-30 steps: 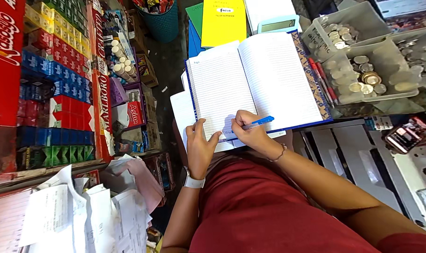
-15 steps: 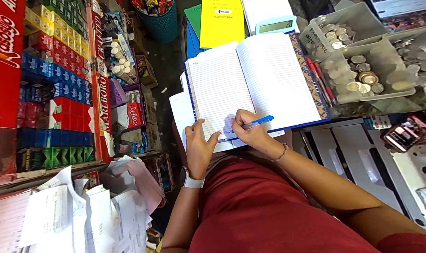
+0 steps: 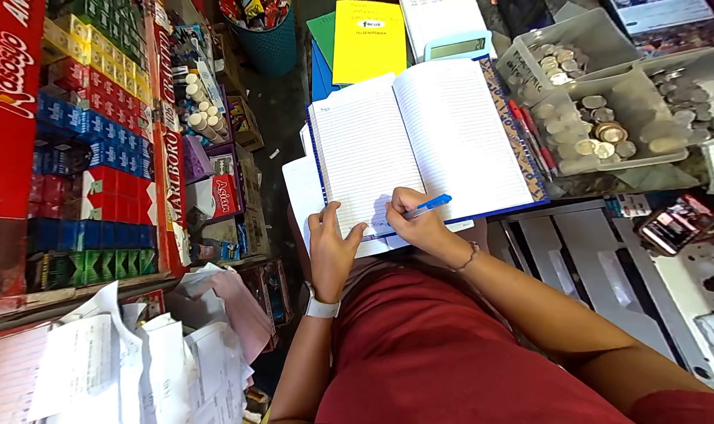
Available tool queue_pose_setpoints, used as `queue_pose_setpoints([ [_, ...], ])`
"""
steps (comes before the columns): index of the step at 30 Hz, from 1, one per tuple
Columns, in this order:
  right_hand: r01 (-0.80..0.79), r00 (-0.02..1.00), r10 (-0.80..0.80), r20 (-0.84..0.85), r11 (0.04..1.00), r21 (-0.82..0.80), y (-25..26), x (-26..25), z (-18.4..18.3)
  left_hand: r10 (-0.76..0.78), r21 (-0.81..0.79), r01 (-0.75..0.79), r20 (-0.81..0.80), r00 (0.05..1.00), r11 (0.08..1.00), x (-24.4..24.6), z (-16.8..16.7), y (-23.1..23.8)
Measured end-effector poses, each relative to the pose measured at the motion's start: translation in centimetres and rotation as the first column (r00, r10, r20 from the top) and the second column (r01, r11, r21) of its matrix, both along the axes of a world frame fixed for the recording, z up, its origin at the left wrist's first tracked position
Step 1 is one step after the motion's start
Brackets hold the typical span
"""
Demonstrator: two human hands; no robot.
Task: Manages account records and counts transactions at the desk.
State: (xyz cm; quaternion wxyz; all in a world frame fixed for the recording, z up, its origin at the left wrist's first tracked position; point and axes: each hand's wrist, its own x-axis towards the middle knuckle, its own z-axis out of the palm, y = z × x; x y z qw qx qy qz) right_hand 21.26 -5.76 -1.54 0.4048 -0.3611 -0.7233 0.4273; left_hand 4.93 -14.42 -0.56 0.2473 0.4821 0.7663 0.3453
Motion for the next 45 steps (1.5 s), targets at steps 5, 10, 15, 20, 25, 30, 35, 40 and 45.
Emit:
queue_pose_setpoints([
  [5, 0.061, 0.997, -0.065, -0.041, 0.993, -0.100, 0.6, 0.8, 0.9, 0.005, 0.008, -0.005, 0.006, 1.000, 1.000, 0.0, 0.1, 0.0],
  [10, 0.050, 0.998, -0.053, -0.031, 0.994, -0.093, 0.7, 1.2, 0.7, -0.019, 0.057, 0.019, -0.001, 1.000, 0.998, -0.4, -0.3, -0.1],
  [15, 0.013, 0.997, -0.017, 0.077, 0.999, 0.042, 0.6, 1.0, 0.5, -0.035, 0.057, 0.034, 0.019, 0.999, 0.998, -0.7, -0.2, -0.1],
  [20, 0.021, 0.998, -0.022, 0.052, 1.000, 0.023, 0.6, 1.1, 0.2, -0.035, 0.062, 0.034, 0.018, 0.999, 0.997, -0.7, -0.3, -0.2],
  [25, 0.069, 0.993, -0.082, -0.089, 0.988, -0.135, 0.7, 1.6, 0.9, -0.035, 0.045, 0.033, 0.037, 0.999, 0.998, -0.7, -0.2, 0.0],
  [30, 0.061, 0.988, -0.078, -0.134, 0.990, -0.131, 0.6, 1.4, 0.1, -0.042, 0.057, 0.047, -0.083, 0.996, 0.997, -0.5, -0.1, -0.3],
  [35, 0.032, 0.985, -0.055, -0.161, 0.989, -0.145, 0.8, 1.5, 0.6, 0.008, 0.061, 0.017, -0.380, 0.925, 0.998, 0.6, 0.4, -0.2],
  [40, -0.040, 0.975, 0.042, -0.216, 0.999, 0.014, 1.4, 1.5, -0.4, -0.195, 0.123, 0.260, -0.388, 0.901, 0.958, 2.8, 2.2, -0.3],
  [45, -0.052, 0.976, 0.037, -0.215, 0.996, -0.067, 1.3, 1.5, -0.2, -0.449, 0.133, 0.532, -0.391, 0.803, 0.836, 7.0, 2.3, -1.6],
])
